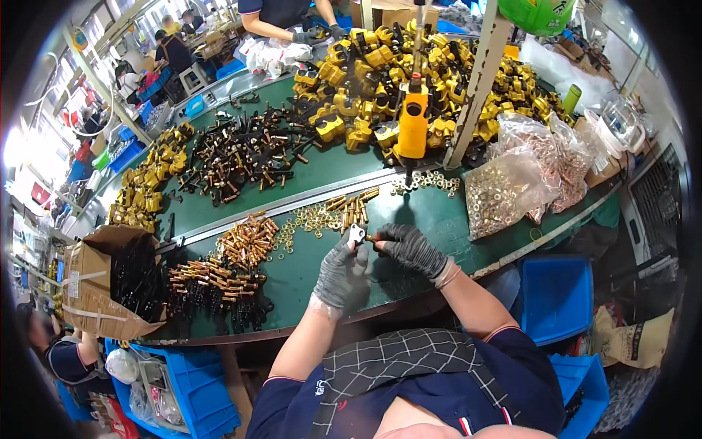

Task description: The person assembles mechanical components by inserting pins and washers into metal brackets by hand and tightening them using a suspended power screwdriver.

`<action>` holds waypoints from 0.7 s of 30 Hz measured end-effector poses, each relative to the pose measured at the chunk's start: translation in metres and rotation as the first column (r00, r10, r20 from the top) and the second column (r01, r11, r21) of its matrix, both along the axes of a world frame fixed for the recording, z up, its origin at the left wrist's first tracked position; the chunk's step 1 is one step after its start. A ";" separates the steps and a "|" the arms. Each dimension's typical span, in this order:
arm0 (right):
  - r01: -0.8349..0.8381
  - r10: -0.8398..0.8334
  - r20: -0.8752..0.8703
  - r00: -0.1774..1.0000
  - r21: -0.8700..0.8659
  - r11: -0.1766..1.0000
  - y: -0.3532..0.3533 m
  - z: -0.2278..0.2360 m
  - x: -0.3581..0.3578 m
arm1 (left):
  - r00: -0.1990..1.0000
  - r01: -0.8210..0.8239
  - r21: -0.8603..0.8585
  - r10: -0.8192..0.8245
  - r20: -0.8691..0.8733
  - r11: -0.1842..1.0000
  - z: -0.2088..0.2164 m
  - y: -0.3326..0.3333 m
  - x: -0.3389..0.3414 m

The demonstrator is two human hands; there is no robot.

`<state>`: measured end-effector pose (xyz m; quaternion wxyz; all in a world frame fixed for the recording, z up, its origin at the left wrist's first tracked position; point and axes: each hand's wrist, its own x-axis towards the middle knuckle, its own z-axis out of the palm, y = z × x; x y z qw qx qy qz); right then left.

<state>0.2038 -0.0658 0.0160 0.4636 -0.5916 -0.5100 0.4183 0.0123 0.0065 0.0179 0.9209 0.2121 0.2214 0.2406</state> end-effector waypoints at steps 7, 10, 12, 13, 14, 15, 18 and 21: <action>0.132 -0.120 -0.094 0.988 0.129 0.983 -0.009 -0.001 -0.012 | 0.986 -0.147 -0.138 0.134 -0.095 0.979 0.015 -0.020 0.011; 0.210 -0.223 0.014 0.975 0.287 0.935 -0.011 0.003 -0.020 | 0.992 -0.069 -0.119 0.081 0.102 0.990 0.005 -0.018 0.011; 0.169 -0.183 0.050 0.982 0.213 0.962 -0.014 0.011 -0.017 | 0.990 -0.051 -0.107 0.064 0.122 0.993 0.003 -0.020 0.011; 0.177 -0.191 0.051 0.980 0.209 0.962 -0.017 0.009 -0.015 | 0.988 -0.036 -0.091 0.049 0.147 0.995 0.004 -0.022 0.012; 0.176 -0.165 -0.084 0.983 0.141 0.974 -0.019 0.005 -0.013 | 0.988 -0.027 -0.095 0.041 0.148 0.995 0.004 -0.026 0.014; 0.162 -0.142 -0.218 0.966 0.079 0.984 -0.019 0.002 -0.010 | 0.989 -0.029 -0.124 0.046 0.139 0.992 0.006 -0.030 0.016; 0.155 -0.119 -0.232 0.966 0.144 0.977 -0.022 -0.014 -0.005 | 0.996 -0.019 -0.101 0.027 0.081 0.995 0.001 -0.032 0.012; 0.106 -0.098 -0.059 0.993 0.157 0.982 -0.011 -0.015 0.021 | 1.000 -0.016 0.051 0.016 -0.005 0.999 -0.004 -0.021 0.019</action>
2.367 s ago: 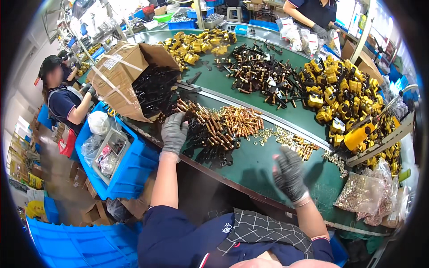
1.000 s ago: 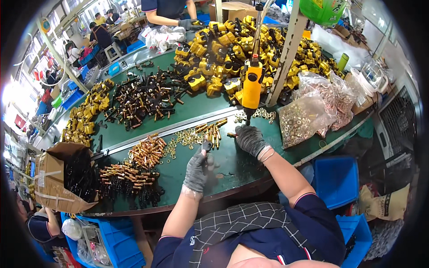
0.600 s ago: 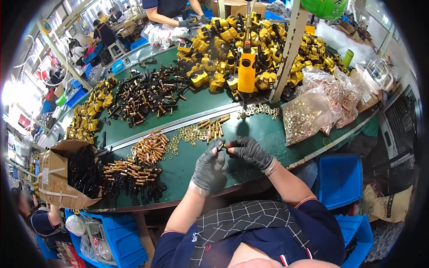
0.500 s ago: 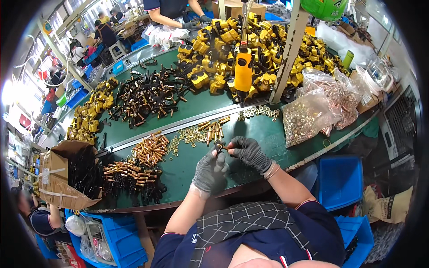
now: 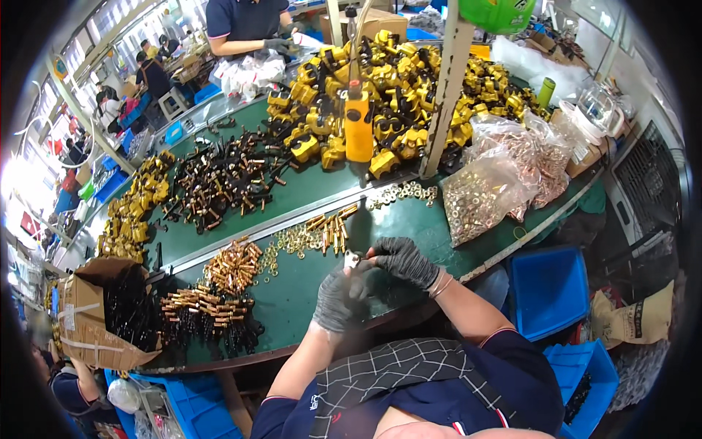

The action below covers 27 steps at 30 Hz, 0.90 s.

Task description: The person assembles mechanical components by inserting pins and washers into metal brackets by hand and tightening them using a suspended power screwdriver.

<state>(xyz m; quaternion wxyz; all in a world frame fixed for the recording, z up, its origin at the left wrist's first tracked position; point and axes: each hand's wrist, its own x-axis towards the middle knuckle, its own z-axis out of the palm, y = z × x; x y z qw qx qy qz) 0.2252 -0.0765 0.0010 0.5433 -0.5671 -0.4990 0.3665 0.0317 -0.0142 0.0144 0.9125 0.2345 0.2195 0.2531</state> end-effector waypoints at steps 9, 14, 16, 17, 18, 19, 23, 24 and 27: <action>0.375 -0.225 0.970 0.089 0.177 0.910 0.062 -0.030 0.102 | 0.924 0.047 0.322 0.082 -0.374 0.945 -0.039 0.030 0.004; 0.332 -0.130 0.981 0.141 0.077 0.940 0.045 -0.021 0.077 | 0.963 0.092 0.313 -0.004 -0.268 0.945 -0.054 0.033 -0.004; 0.268 -0.142 0.938 0.315 0.056 0.962 0.025 -0.016 0.071 | 0.973 0.085 0.187 -0.041 -0.228 0.979 -0.025 0.024 -0.003; 0.219 -0.193 0.867 0.460 0.100 0.970 0.016 -0.026 0.068 | 0.972 0.104 0.195 -0.058 -0.226 0.975 -0.018 0.024 -0.001; 0.092 -0.021 0.787 0.617 -0.045 0.995 0.020 -0.042 0.065 | 0.964 0.118 0.190 -0.067 -0.256 0.975 -0.012 0.023 0.005; 0.006 0.076 0.663 0.745 -0.122 0.993 0.024 -0.040 0.053 | 0.955 0.120 0.177 -0.065 -0.291 0.977 -0.011 0.021 0.005; -0.097 0.165 0.311 0.936 -0.223 0.970 0.032 -0.011 0.008 | 0.952 0.111 0.271 -0.024 -0.304 0.956 -0.043 0.030 0.002; -0.112 0.175 0.271 0.947 -0.233 0.966 0.035 -0.010 0.005 | 0.952 0.129 0.264 -0.046 -0.302 0.956 -0.041 0.032 0.003; -0.081 0.177 0.369 0.912 -0.263 0.961 0.035 -0.004 0.002 | 0.961 0.107 0.222 -0.044 -0.271 0.969 -0.036 0.027 0.005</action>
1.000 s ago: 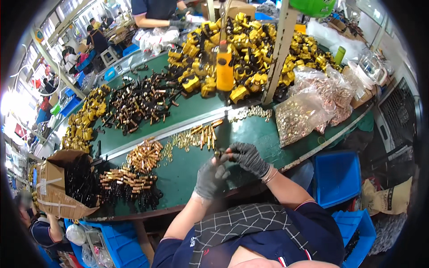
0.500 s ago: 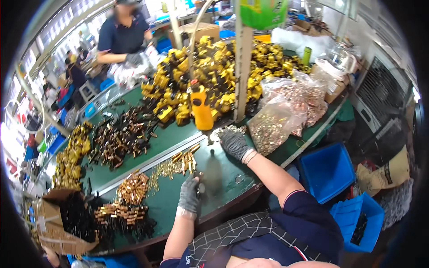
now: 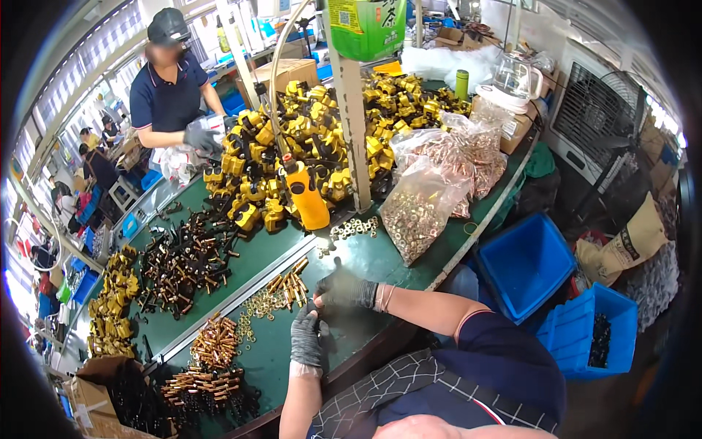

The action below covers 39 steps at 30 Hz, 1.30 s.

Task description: The person assembles mechanical components by inserting pins and washers into metal brackets by hand and tightening them using a suspended power screwdriver.

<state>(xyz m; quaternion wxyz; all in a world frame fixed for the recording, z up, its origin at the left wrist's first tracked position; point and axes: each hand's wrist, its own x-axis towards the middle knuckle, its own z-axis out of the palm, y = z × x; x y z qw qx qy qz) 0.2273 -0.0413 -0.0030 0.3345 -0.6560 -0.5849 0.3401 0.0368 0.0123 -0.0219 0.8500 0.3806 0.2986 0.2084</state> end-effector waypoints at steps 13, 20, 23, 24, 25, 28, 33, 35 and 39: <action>-0.433 0.301 0.774 0.557 -0.039 0.901 -0.001 0.060 -0.016 | 0.996 0.029 0.267 -0.004 -0.094 0.963 -0.019 0.008 0.001; -0.362 0.210 0.820 0.532 -0.004 0.932 0.005 0.049 -0.019 | 0.996 0.023 0.279 0.004 -0.095 0.960 -0.011 0.012 0.004; -0.284 0.137 0.795 0.592 0.047 0.958 0.000 0.049 -0.022 | 0.997 0.009 0.241 0.009 -0.074 0.970 -0.011 0.009 0.003; -0.302 0.146 0.795 0.589 0.049 0.952 -0.001 0.048 -0.024 | 0.997 -0.009 0.244 0.028 -0.073 0.970 -0.018 0.009 0.002; -0.251 0.130 0.760 0.637 0.045 0.967 -0.003 0.047 -0.025 | 0.998 -0.029 0.205 0.040 -0.053 0.978 -0.031 0.010 0.003; -0.167 0.194 0.708 0.679 -0.107 0.980 -0.011 0.086 -0.030 | 0.999 -0.035 0.125 0.039 -0.025 0.992 -0.039 0.011 -0.001; 0.295 -0.552 -0.019 0.834 0.860 0.416 0.030 0.082 0.037 | 0.999 -0.017 0.178 0.024 -0.037 0.984 -0.030 0.005 -0.005; 0.411 -0.194 -0.371 0.908 0.706 0.577 0.054 0.114 0.051 | 0.998 -0.018 0.150 0.027 -0.063 0.989 -0.011 -0.001 -0.002; 0.089 0.090 -0.372 0.924 0.437 0.895 0.070 0.109 0.080 | 0.996 -0.019 -0.020 0.017 -0.089 1.000 0.040 -0.011 0.007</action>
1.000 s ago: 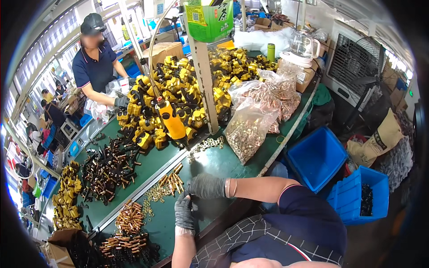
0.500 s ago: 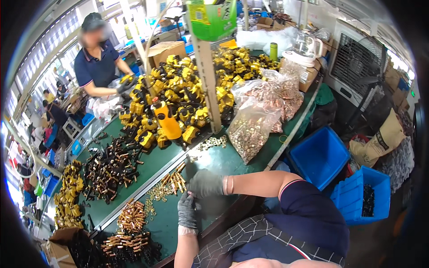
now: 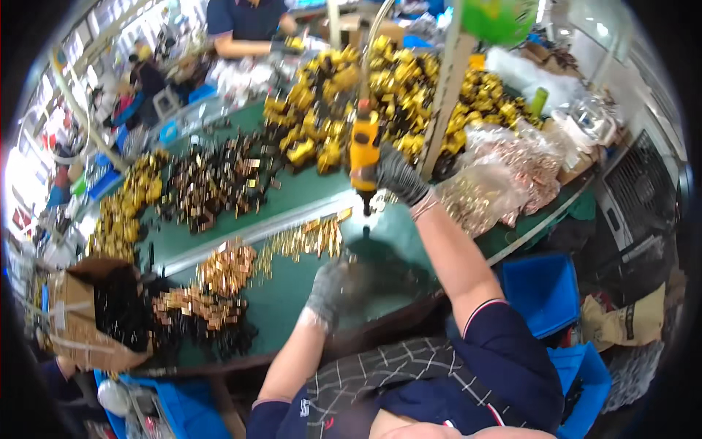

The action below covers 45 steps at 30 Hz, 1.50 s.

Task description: The person assembles mechanical components by inserting pins and washers into metal brackets by hand and tightening them using a suspended power screwdriver.

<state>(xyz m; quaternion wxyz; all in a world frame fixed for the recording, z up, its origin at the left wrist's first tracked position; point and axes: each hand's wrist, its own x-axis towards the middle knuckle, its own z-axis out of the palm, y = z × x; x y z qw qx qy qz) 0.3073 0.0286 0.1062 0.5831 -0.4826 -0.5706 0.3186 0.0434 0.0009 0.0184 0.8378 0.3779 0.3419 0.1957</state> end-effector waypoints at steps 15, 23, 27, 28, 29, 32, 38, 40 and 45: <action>0.115 -0.057 -0.221 0.974 0.263 0.958 -0.040 0.005 -0.116 | 0.983 0.058 -0.033 -0.052 0.178 0.998 -0.045 0.015 -0.007; 0.212 -0.202 -0.066 0.977 0.219 0.952 -0.032 -0.013 -0.119 | 0.970 0.004 -0.077 0.015 0.244 0.997 -0.038 0.016 -0.004; 0.162 -0.078 -0.233 0.969 0.365 0.917 -0.035 -0.008 -0.139 | 0.961 -0.127 -0.103 0.148 0.234 0.987 -0.031 0.004 -0.011; 0.209 -0.175 -0.142 0.974 0.281 0.937 -0.039 -0.011 -0.135 | 0.972 -0.120 -0.019 0.121 0.203 0.993 -0.029 0.000 -0.008; 0.198 -0.162 -0.146 0.976 0.280 0.939 -0.046 -0.003 -0.135 | 0.993 -0.072 0.072 0.065 0.096 0.995 -0.031 0.002 -0.005; 0.299 -0.240 -0.216 0.946 0.301 0.906 -0.054 -0.005 -0.122 | 0.993 0.115 -0.010 -0.115 0.018 0.993 -0.029 0.004 -0.004; 0.487 -0.562 0.122 0.818 0.373 0.789 -0.045 -0.002 -0.088 | 0.886 -0.430 0.547 0.221 0.407 0.718 0.044 0.092 -0.041; 0.484 -0.542 0.111 0.833 0.327 0.811 -0.041 -0.003 -0.080 | 0.907 -0.420 0.622 0.330 0.261 0.661 0.085 0.103 -0.083; 0.533 -0.581 0.082 0.809 0.314 0.786 -0.037 -0.030 -0.025 | 0.809 -0.090 0.711 0.468 -0.356 0.697 0.083 0.085 -0.183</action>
